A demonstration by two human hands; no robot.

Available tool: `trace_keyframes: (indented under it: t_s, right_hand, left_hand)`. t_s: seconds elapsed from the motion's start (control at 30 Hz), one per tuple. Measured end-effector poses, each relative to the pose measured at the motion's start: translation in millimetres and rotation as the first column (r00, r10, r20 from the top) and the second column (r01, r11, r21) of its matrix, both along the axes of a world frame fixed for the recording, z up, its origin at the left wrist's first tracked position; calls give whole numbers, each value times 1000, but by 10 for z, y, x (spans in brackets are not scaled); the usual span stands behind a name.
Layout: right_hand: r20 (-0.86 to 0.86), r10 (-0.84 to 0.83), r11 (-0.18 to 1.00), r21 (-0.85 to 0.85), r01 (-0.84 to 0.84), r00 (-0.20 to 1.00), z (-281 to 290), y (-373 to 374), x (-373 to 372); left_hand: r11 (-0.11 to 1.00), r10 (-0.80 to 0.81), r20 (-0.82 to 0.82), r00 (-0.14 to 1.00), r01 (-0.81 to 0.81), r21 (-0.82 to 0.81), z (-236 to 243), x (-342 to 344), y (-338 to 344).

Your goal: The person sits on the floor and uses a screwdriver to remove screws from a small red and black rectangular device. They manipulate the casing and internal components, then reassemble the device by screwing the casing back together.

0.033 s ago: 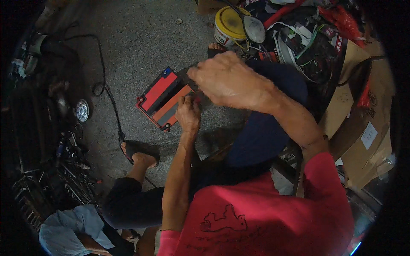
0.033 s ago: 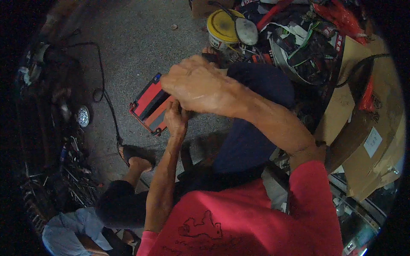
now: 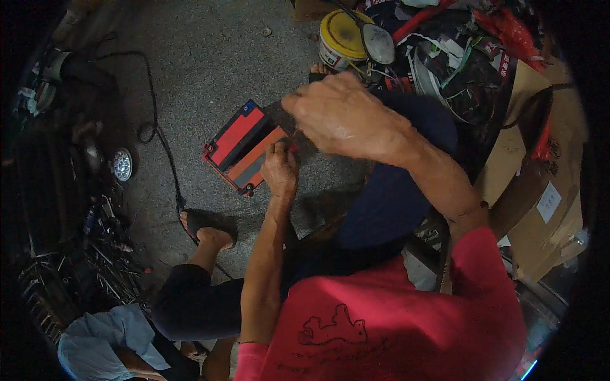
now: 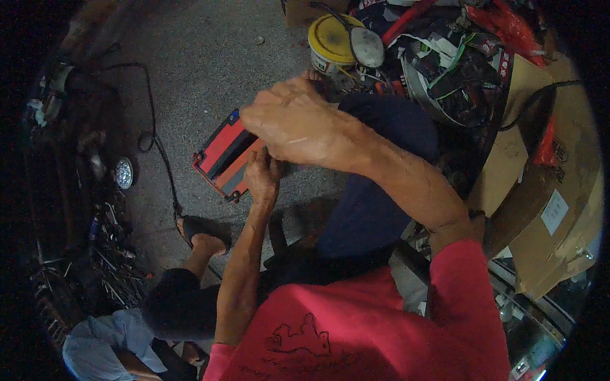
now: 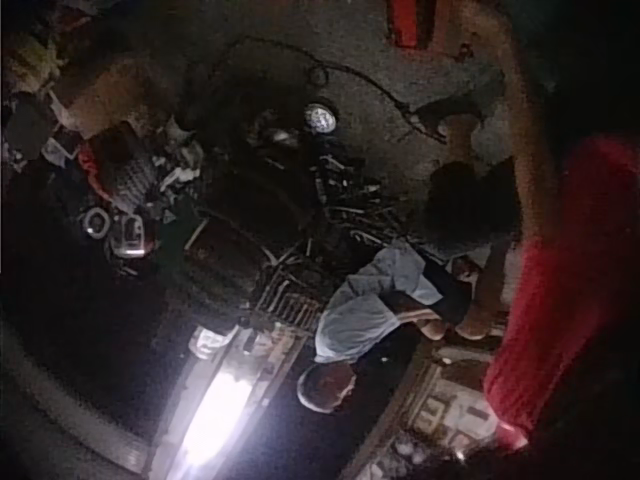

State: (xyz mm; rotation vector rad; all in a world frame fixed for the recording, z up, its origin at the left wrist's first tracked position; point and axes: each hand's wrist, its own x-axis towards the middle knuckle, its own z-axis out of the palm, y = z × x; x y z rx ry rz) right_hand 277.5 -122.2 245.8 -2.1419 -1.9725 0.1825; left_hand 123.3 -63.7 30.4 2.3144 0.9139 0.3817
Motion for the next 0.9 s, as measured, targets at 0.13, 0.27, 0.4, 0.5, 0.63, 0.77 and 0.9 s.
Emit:
trace_keyframes:
  t_s: [0.13, 0.27, 0.4, 0.5, 0.63, 0.77, 0.9]
  right_hand:
    - [45, -154, 981, 128, 147, 987, 53, 54, 41]
    - [7, -196, 970, 149, 193, 981, 20, 112, 61]
    - [-40, -155, 979, 124, 158, 987, -114, 304, 32]
    - [-55, -126, 985, 111, 131, 991, -241, 450, 11]
    - [-87, -143, 986, 69, 150, 986, -368, 606, 31]
    - [-142, -110, 974, 181, 135, 984, -482, 619, 59]
    - [-114, -148, 983, 97, 159, 982, -533, 623, 60]
  left_hand:
    - [982, 96, 83, 992, -81, -173, -68, -30, 4]
    - [520, 376, 85, 923, -134, -844, 245, -248, -222]
    - [217, 475, -130, 870, -259, -941, 368, -757, -535]
    - [92, 496, -155, 854, -230, -969, 410, -825, -692]
    - [146, 415, -138, 899, -216, -965, 491, -767, -631]
    - [148, 401, -148, 904, -223, -964, 425, -794, -608]
    - [51, 428, -167, 888, -209, -977, 420, -817, -596]
